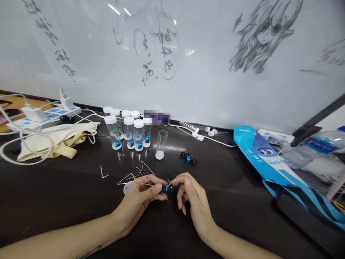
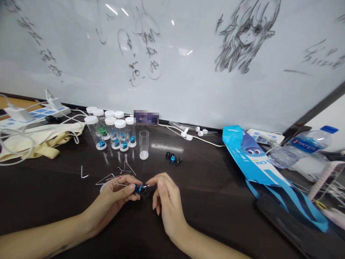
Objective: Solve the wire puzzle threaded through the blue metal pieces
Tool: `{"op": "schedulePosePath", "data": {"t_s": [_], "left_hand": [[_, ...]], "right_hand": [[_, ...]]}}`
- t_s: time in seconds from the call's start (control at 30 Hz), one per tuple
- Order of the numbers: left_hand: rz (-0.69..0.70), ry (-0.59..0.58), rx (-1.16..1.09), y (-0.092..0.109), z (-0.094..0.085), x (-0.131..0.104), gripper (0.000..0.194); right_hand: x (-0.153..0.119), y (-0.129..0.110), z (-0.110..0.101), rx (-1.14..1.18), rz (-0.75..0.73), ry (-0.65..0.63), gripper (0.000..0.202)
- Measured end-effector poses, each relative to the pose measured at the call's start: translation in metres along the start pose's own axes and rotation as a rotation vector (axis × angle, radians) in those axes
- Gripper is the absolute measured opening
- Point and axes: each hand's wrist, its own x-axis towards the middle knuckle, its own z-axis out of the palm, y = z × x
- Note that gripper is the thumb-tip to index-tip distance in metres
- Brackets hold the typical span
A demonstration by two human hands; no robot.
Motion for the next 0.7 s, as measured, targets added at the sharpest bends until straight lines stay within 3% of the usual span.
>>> {"op": "schedulePosePath", "data": {"t_s": [0.7], "left_hand": [[-0.003,-0.001,0.002,-0.0022,-0.0031,-0.0005,0.011]], "right_hand": [[0.0005,0.0013,-0.0011,-0.005,-0.009,0.000,0.043]]}}
